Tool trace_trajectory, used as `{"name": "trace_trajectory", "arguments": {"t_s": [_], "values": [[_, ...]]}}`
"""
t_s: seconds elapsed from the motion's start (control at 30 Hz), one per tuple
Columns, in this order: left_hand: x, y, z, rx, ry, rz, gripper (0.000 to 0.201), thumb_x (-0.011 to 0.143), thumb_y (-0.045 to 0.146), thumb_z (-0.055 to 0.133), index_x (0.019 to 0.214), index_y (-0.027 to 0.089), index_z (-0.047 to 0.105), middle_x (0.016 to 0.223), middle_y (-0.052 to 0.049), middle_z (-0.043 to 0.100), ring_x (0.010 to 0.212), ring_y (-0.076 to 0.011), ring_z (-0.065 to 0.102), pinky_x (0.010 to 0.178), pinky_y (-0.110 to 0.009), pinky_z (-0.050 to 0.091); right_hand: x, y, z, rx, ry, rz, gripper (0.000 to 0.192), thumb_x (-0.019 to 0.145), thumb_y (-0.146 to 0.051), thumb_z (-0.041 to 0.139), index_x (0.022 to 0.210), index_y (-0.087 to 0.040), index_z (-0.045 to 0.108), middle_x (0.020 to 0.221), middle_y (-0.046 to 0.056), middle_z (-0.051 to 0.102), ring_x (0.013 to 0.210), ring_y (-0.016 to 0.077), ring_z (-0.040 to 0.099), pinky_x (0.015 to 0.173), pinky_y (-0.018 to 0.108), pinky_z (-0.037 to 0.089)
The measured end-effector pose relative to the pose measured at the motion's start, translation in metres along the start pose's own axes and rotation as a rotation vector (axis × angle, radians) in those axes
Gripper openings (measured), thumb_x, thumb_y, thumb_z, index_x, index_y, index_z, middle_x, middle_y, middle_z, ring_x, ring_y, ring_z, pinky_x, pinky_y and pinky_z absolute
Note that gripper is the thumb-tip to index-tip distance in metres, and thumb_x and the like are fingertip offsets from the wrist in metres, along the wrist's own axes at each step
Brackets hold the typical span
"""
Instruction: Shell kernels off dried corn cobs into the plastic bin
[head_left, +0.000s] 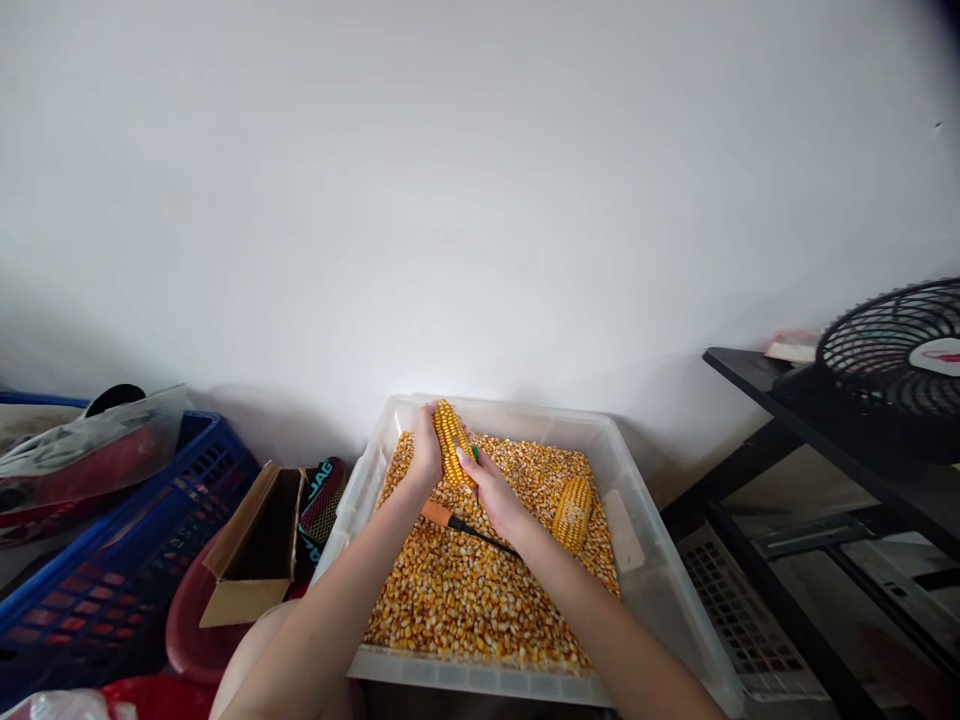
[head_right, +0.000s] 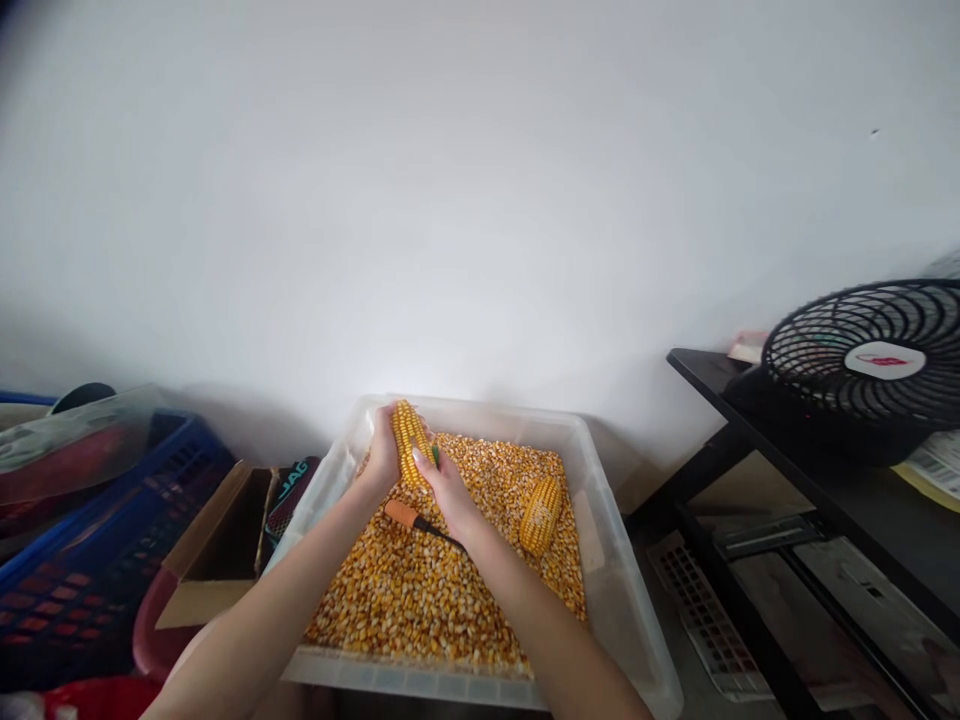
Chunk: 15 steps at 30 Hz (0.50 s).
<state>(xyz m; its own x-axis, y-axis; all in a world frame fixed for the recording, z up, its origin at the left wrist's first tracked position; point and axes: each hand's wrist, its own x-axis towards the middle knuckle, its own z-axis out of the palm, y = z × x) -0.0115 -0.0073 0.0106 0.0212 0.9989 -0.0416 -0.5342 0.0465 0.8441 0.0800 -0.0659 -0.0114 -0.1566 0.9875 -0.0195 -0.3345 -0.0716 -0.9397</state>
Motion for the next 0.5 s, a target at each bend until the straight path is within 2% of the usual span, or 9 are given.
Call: {"name": "trace_trajectory", "arguments": {"t_s": [0.13,0.23,0.37,0.5], "values": [[-0.002,0.002,0.004,-0.104,0.03,-0.024,0.033,0.071,0.05,0.048,0.068,0.017,0.054,0.054,-0.002,0.056,0.054,-0.0171,0.059,0.05,-0.026,0.046,0.002,0.002,0.001,0.032,0.043,0.041,0.039,0.075,-0.046,0.062,0.107,-0.023,0.061,0.106,0.002,0.067,0.097,0.0208,0.06,0.083,0.032,0.045],[-0.005,0.005,0.009,-0.135,0.056,-0.043,0.03,0.071,0.046,0.048,0.067,0.017,0.055,0.054,-0.002,0.056,0.054,-0.0175,0.059,0.049,-0.026,0.046,0.002,0.001,0.002,0.062,0.03,0.008,0.039,0.076,-0.044,0.062,0.109,-0.023,0.06,0.109,0.003,0.066,0.1,0.0209,0.06,0.089,0.033,0.043],[-0.007,0.005,0.011,-0.162,0.039,-0.081,0.035,0.073,0.05,0.047,0.064,0.017,0.054,0.051,-0.004,0.055,0.055,-0.019,0.06,0.048,-0.027,0.047,0.001,-0.001,0.001,0.104,-0.005,-0.052,0.038,0.077,-0.039,0.062,0.112,-0.024,0.059,0.118,0.002,0.062,0.112,0.021,0.054,0.098,0.034,0.039],[-0.007,0.003,0.01,-0.191,0.047,-0.115,0.039,0.072,0.055,0.048,0.063,0.017,0.054,0.05,-0.005,0.054,0.054,-0.0197,0.06,0.047,-0.029,0.047,0.0,-0.002,0.0,0.084,-0.013,-0.047,0.039,0.077,-0.038,0.062,0.113,-0.024,0.058,0.12,0.003,0.061,0.114,0.0228,0.053,0.097,0.036,0.04]]}}
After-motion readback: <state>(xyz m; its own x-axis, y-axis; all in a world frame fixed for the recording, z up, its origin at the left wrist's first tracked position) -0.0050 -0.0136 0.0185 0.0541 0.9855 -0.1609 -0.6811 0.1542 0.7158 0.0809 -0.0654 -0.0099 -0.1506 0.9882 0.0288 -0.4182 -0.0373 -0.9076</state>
